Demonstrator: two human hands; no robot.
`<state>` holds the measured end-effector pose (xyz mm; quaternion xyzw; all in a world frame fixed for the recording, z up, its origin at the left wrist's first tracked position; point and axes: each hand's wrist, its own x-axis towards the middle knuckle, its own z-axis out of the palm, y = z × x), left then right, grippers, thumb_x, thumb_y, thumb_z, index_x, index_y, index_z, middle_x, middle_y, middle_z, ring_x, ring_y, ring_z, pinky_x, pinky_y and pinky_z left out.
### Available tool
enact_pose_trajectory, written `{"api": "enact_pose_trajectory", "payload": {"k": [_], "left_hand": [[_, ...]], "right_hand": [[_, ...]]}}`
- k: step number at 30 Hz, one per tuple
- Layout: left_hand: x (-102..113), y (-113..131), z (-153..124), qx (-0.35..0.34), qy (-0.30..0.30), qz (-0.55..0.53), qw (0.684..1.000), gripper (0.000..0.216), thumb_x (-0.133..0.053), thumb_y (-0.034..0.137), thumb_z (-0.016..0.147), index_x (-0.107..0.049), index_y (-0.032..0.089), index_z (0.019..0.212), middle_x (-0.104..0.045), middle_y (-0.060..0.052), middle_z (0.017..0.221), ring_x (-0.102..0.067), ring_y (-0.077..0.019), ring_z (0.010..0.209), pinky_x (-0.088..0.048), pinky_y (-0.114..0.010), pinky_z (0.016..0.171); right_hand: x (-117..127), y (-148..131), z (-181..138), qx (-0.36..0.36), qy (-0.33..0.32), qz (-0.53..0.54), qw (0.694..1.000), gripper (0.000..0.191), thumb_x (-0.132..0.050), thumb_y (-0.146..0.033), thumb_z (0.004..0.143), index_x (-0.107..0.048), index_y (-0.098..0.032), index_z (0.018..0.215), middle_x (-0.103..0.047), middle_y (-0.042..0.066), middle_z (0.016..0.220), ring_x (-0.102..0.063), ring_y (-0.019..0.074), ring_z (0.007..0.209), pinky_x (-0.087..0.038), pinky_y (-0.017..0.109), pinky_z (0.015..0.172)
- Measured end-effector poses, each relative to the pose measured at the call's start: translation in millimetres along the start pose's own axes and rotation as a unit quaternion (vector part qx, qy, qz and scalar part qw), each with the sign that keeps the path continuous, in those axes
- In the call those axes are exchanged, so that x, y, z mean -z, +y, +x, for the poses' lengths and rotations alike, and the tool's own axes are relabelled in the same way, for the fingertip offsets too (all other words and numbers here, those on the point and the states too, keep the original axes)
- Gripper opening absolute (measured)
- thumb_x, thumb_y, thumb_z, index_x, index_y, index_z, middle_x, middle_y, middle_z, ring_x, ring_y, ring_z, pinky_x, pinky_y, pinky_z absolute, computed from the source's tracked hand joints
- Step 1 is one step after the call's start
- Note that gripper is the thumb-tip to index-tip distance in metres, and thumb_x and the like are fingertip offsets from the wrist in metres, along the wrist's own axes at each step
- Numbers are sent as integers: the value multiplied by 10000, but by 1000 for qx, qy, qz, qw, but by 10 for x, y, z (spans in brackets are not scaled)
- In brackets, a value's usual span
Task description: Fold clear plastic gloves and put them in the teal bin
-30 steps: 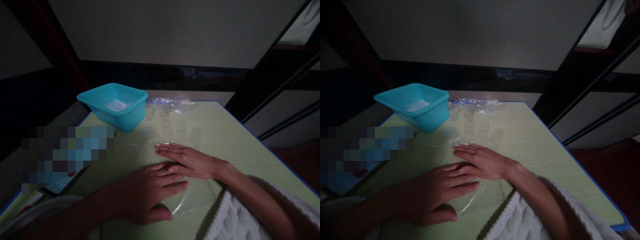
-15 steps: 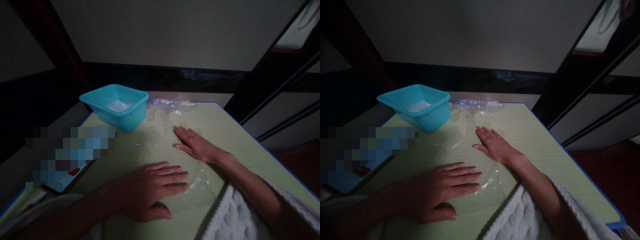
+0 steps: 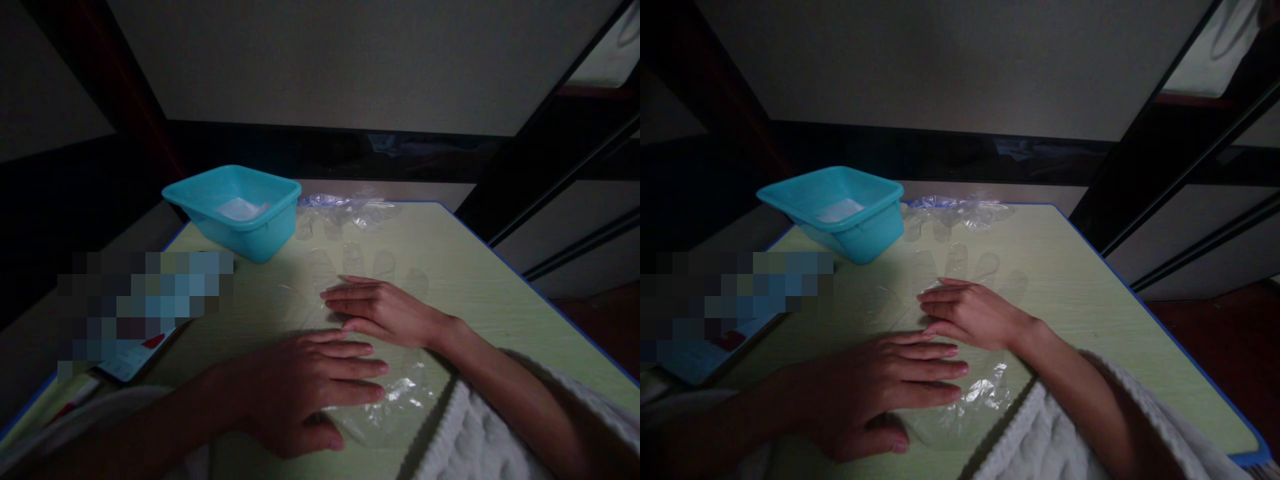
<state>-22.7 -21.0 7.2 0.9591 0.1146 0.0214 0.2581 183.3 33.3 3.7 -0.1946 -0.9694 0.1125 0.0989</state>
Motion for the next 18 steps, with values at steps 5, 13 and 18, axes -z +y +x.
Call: {"api": "enact_pose_trajectory", "payload": {"k": [5, 13, 18], "left_hand": [[-9, 4, 4, 8, 0, -14, 1000, 542, -568, 317, 847, -417, 173, 1347, -326, -15, 1461, -227, -182, 1372, -112, -340, 1147], [-37, -47, 18, 29, 112, -13, 993, 543, -524, 344, 859, -398, 156, 1352, -371, -95, 1437, -319, -233, 1334, -233, -416, 1112], [-141, -177, 68, 156, 223, 43, 961, 404, -319, 163, 916, -437, 106, 1298, -430, -122, 1399, -374, -160, 1301, -327, -331, 1073]], "right_hand": [[-71, 38, 44, -71, 11, -20, 997, 413, -365, -366, 951, -498, -131, 1263, -480, 116, 1350, -427, 204, 1262, -236, 502, 1085], [-27, 111, 9, -126, 118, -97, 980, 381, -330, -285, 953, -587, -87, 1153, -626, 133, 1177, -561, 236, 1126, -323, 500, 1041], [-29, 48, -12, -166, 137, -83, 973, 374, -335, -219, 917, -633, -69, 1086, -644, 147, 1137, -628, 252, 1013, -514, 399, 857]]}}
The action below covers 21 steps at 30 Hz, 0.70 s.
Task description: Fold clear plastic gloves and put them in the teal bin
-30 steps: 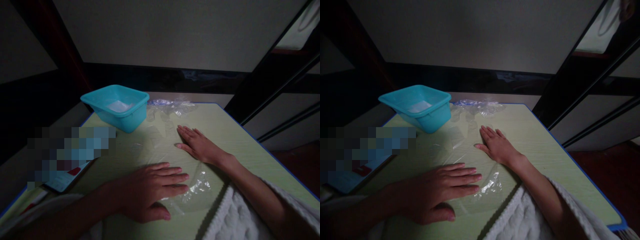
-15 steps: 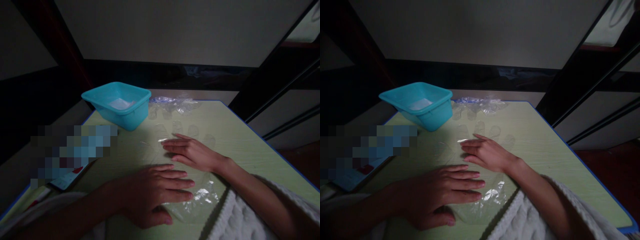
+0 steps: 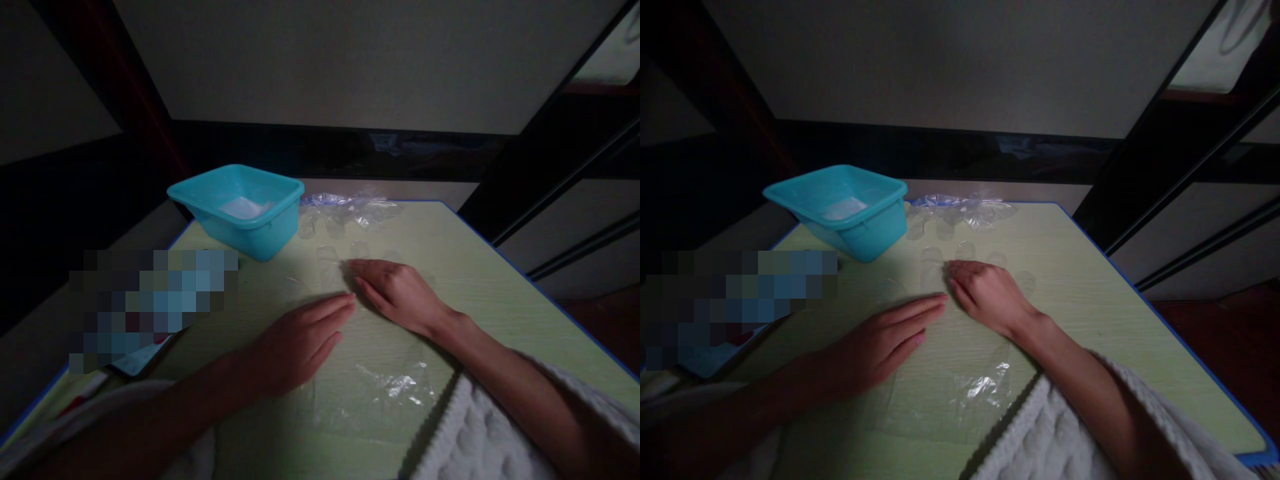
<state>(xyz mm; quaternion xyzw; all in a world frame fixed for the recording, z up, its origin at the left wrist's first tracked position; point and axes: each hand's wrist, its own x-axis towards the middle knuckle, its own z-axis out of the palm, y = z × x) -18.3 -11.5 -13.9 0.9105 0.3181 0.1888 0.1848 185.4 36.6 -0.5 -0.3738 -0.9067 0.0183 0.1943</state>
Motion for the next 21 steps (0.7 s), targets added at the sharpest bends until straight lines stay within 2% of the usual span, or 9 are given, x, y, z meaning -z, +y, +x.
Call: {"api": "enact_pose_trajectory", "payload": {"k": [2, 4, 9, 15, 21], "left_hand": [[-39, -28, 17, 3, -5, 34, 999, 403, -298, 126, 910, -444, 74, 1281, -419, -145, 1401, -338, -160, 1321, -308, -323, 1082], [-46, -42, 31, 5, -36, 66, 997, 399, -315, 135, 910, -439, 73, 1284, -395, -150, 1416, -317, -175, 1332, -275, -345, 1096], [27, -95, 37, 24, -99, 112, 988, 462, -388, 260, 922, -339, 160, 1370, -283, -86, 1485, -219, -198, 1373, -164, -424, 1121], [86, -206, 51, 40, -118, 127, 984, 553, -435, 348, 910, -259, 207, 1415, -200, -44, 1515, -102, -229, 1398, -131, -463, 1112], [112, -213, 48, 47, -108, 128, 985, 646, -521, 416, 857, -280, 179, 1408, -180, -94, 1514, -104, -269, 1395, -141, -502, 1106]], "right_hand": [[-24, -37, -10, -2, -11, 13, 1000, 365, -351, -206, 906, -627, -73, 1104, -630, 145, 1164, -618, 252, 1034, -515, 389, 863], [-46, -67, -14, 0, -19, 23, 1000, 365, -359, -197, 900, -614, -77, 1132, -620, 140, 1182, -606, 244, 1059, -503, 385, 892], [-62, -81, -12, -14, -41, 25, 999, 384, -359, -208, 903, -583, -71, 1182, -596, 139, 1220, -586, 239, 1091, -491, 387, 922], [-33, -69, -75, -27, -58, 18, 998, 402, -365, -236, 912, -551, -61, 1222, -553, 151, 1270, -562, 250, 1125, -478, 409, 947], [36, -49, -241, 13, -81, 20, 996, 497, -393, -315, 926, -419, -24, 1328, -432, 177, 1373, -425, 239, 1260, -387, 405, 1034]]}}
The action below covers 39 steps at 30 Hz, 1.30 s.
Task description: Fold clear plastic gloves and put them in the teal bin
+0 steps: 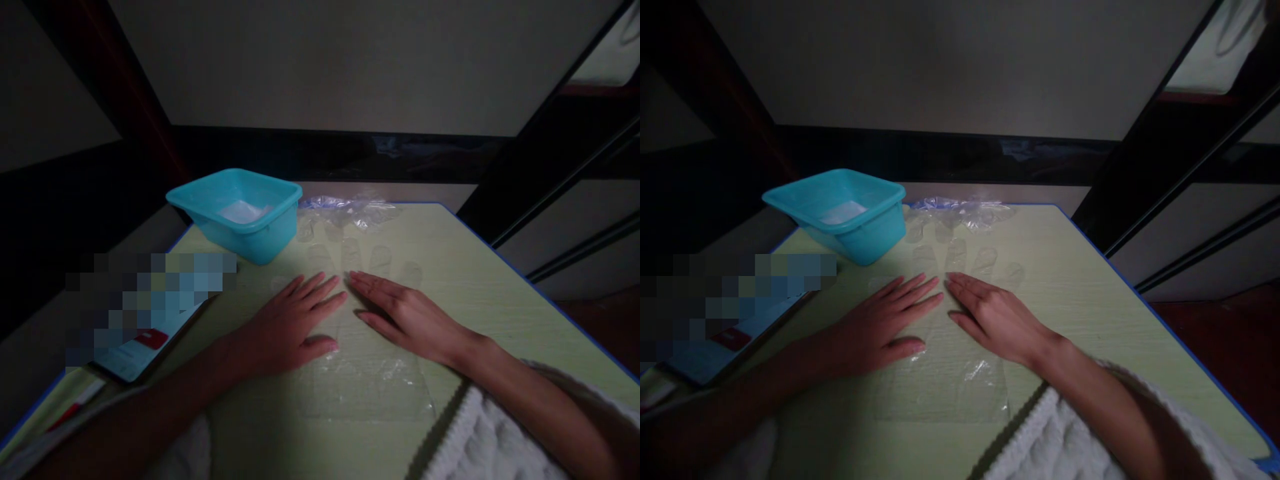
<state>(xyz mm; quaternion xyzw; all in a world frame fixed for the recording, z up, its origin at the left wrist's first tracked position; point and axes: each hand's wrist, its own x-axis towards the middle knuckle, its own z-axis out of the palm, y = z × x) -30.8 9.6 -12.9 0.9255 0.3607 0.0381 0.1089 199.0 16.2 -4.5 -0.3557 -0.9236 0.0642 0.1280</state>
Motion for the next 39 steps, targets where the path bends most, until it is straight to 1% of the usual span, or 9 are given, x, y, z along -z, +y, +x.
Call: {"api": "enact_pose_trajectory", "payload": {"k": [3, 7, 9, 15, 22, 25, 31, 36, 39], "left_hand": [[3, 39, -17, -10, 68, -5, 998, 594, -511, 344, 861, -329, 116, 1378, -251, -140, 1486, -200, -265, 1376, -158, -506, 1109], [-61, 142, -23, -35, 207, -45, 977, 372, -390, 192, 909, -480, 100, 1257, -469, -132, 1367, -398, -193, 1288, -285, -394, 1098], [-108, 194, -19, -46, 227, -71, 970, 348, -401, 175, 908, -505, 111, 1234, -507, -122, 1334, -442, -181, 1256, -367, -342, 1058], [-154, 258, -23, -69, 167, -100, 978, 382, -395, 146, 903, -469, 136, 1277, -494, -108, 1349, -459, -168, 1244, -399, -314, 1039], [-160, 224, -76, -80, 56, -19, 995, 644, -392, 203, 911, -51, 204, 1457, -183, -81, 1517, -208, -218, 1376, -247, -408, 1115], [-154, 217, -80, -75, 31, 6, 997, 681, -396, 238, 917, 21, 221, 1456, -130, -67, 1529, -137, -238, 1392, -199, -445, 1119], [-105, 236, -91, -59, 13, 16, 998, 733, -443, 312, 900, 31, 238, 1455, -151, -73, 1524, -109, -289, 1392, -159, -527, 1098], [-103, 239, -111, -26, -8, 13, 1000, 788, -513, 452, 844, -69, 233, 1457, -142, -101, 1520, -70, -335, 1388, -124, -602, 1071], [-86, 212, -123, -10, 27, -47, 998, 837, -526, 543, 807, -120, 196, 1452, -143, -132, 1516, -112, -338, 1383, -135, -585, 1078]], "right_hand": [[72, 16, -83, 17, -7, -3, 1000, 521, -387, -343, 932, -397, -17, 1339, -403, 188, 1389, -392, 238, 1282, -369, 405, 1044], [158, -39, -142, 21, 4, 23, 1000, 447, -360, -274, 942, -429, -61, 1329, -435, 163, 1371, -417, 222, 1265, -389, 396, 1034], [161, -98, -155, 37, -18, 43, 998, 441, -348, -243, 943, -430, -39, 1325, -433, 179, 1366, -409, 221, 1269, -396, 377, 1032], [59, -177, -228, 75, -82, 62, 992, 505, -369, -269, 947, -347, 26, 1356, -314, 218, 1419, -203, 217, 1360, -269, 358, 1108], [44, -104, -335, 46, -133, 78, 987, 728, -335, -513, 916, -195, -2, 1415, -147, 205, 1475, -98, 232, 1382, -125, 416, 1135], [56, -96, -349, 36, -142, 80, 986, 784, -340, -573, 888, -166, -32, 1428, -132, 181, 1489, -55, 229, 1387, -80, 423, 1136], [79, -62, -346, 36, -160, 103, 981, 901, -479, -603, 808, -100, -95, 1448, -96, 148, 1503, 8, 284, 1386, 0, 551, 1098], [130, -39, -303, 30, -213, 132, 968, 1098, -641, -618, 665, -49, -146, 1460, -29, 159, 1505, 64, 354, 1366, 56, 637, 1031], [187, -43, -277, 28, -240, 132, 961, 1176, -694, -630, 587, -50, -182, 1463, -11, 143, 1510, 72, 354, 1365, 81, 619, 1031]]}}
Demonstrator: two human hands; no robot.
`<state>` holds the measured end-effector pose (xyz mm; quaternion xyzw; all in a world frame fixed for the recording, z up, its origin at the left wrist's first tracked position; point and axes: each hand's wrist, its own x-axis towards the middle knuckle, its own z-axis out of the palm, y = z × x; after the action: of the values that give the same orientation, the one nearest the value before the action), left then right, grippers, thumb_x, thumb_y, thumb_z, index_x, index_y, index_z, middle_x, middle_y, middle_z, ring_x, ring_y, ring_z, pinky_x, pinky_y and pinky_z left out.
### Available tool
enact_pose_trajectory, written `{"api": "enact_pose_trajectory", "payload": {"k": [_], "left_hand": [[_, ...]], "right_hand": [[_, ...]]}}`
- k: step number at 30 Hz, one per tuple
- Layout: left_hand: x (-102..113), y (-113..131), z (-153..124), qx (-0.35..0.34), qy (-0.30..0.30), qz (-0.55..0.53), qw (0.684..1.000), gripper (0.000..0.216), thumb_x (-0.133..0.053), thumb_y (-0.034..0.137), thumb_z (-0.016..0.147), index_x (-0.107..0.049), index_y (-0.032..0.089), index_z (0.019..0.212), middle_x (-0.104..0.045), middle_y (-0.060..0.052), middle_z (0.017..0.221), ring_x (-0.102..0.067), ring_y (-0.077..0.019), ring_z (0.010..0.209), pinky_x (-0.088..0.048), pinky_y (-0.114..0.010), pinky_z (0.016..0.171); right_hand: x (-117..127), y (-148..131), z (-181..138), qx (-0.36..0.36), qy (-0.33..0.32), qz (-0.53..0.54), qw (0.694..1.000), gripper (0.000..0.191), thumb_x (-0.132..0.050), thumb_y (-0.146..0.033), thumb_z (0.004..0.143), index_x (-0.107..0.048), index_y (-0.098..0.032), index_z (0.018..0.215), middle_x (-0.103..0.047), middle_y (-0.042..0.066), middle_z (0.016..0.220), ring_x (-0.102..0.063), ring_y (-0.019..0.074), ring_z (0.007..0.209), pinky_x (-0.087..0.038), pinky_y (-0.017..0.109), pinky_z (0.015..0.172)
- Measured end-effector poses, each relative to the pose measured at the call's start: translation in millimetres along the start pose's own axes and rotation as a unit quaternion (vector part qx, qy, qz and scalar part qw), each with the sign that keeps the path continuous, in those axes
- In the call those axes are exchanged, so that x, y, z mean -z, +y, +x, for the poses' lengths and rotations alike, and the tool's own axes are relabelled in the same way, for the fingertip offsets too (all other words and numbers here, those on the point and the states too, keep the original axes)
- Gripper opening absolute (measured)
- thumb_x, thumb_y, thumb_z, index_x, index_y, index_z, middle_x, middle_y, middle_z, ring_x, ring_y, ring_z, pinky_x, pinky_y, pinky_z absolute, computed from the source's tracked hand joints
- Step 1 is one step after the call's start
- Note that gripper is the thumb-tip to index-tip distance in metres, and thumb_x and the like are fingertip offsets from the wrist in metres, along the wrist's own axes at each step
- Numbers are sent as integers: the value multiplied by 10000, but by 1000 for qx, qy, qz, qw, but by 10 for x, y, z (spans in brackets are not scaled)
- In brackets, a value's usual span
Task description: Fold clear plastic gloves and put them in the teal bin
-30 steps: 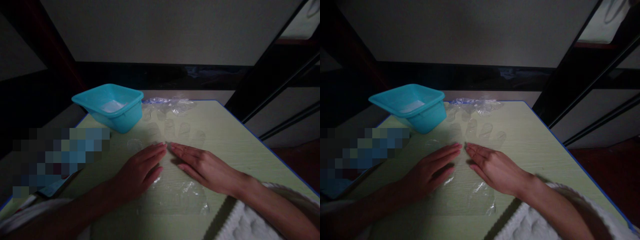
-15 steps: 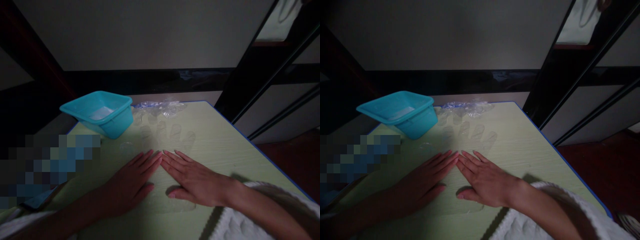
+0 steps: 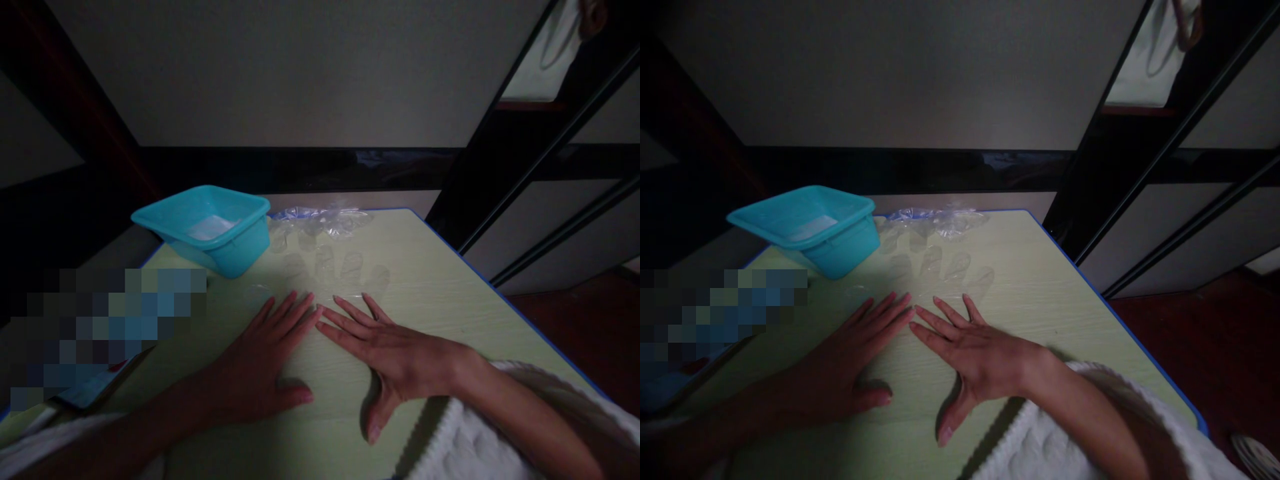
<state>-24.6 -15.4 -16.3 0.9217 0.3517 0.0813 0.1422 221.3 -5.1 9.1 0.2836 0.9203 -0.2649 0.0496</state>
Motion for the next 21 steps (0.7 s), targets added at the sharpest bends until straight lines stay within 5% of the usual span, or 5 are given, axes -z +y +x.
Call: {"api": "enact_pose_trajectory", "payload": {"k": [7, 16, 21], "left_hand": [[167, -208, 71, 215, 249, -171, 929, 499, -402, 415, 861, -487, 118, 1254, -525, -128, 1314, -464, -273, 1231, -325, -456, 1050], [81, -198, 100, 245, 186, -86, 948, 577, -447, 309, 774, -412, 63, 1295, -455, -166, 1366, -427, -304, 1253, -325, -503, 1042], [39, -219, 116, 216, 218, -151, 940, 547, -492, 245, 721, -463, 126, 1254, -501, -117, 1335, -469, -265, 1222, -340, -441, 1054]], "right_hand": [[164, -65, 4, 24, 47, -54, 997, 859, -431, -642, 806, -134, -160, 1452, -88, 127, 1509, -30, 276, 1390, 38, 582, 1070], [89, 39, 54, -8, 69, -128, 989, 762, -384, -588, 859, -194, -130, 1439, -181, 167, 1486, -128, 309, 1376, -69, 609, 1073], [75, 30, 71, 2, 54, -150, 987, 773, -361, -596, 860, -206, -100, 1432, -156, 168, 1490, -127, 312, 1377, -78, 605, 1077]]}}
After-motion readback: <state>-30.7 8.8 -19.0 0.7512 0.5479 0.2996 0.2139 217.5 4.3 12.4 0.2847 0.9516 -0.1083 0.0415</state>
